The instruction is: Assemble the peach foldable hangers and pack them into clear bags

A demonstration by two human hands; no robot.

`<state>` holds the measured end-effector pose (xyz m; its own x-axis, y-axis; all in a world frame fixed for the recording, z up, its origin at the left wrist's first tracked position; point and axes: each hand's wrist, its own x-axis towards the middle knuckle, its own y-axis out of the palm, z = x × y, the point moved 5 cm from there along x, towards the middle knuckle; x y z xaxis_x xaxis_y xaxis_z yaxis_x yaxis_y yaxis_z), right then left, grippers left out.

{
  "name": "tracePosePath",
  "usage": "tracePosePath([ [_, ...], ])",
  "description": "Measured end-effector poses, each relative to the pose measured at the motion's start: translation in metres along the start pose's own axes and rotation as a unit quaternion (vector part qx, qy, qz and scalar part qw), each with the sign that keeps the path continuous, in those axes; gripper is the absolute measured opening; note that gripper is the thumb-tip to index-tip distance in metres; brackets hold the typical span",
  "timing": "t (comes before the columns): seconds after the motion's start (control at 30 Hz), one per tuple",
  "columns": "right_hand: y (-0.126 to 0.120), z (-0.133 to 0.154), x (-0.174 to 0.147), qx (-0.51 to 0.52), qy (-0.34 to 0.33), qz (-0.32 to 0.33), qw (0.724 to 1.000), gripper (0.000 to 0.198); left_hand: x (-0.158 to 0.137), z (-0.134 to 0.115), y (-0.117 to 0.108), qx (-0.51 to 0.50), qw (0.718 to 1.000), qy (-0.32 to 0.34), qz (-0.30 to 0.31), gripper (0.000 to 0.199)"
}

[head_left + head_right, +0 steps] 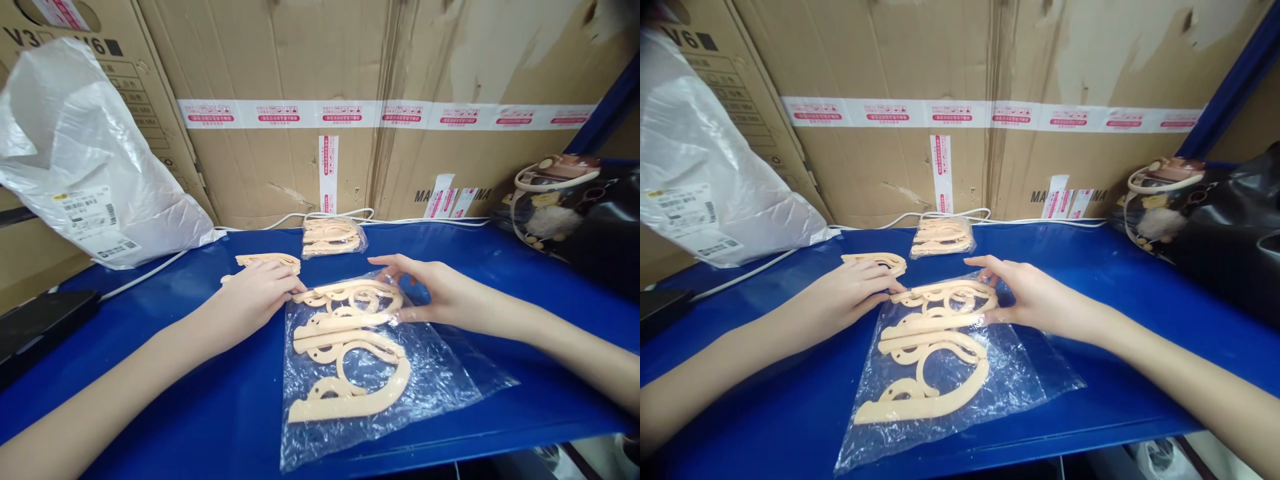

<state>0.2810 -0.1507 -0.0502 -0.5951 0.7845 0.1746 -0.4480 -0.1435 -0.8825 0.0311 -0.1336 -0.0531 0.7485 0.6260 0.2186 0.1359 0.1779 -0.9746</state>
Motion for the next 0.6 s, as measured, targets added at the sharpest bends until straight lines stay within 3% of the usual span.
tracePosePath([
  [0.23,0.018,0.008,0.009,0.083,-0.022,-0.051,0.995,0.065,0.0,0.005,0.003,-0.034,0.999,-0.002,0.004,0.023],
  [0.6,0.026,0.014,0.008,0.004,-0.02,-0.063,0.998,0.072,0.001,0.011,0.006,-0.101,0.995,-0.016,0.006,0.019],
])
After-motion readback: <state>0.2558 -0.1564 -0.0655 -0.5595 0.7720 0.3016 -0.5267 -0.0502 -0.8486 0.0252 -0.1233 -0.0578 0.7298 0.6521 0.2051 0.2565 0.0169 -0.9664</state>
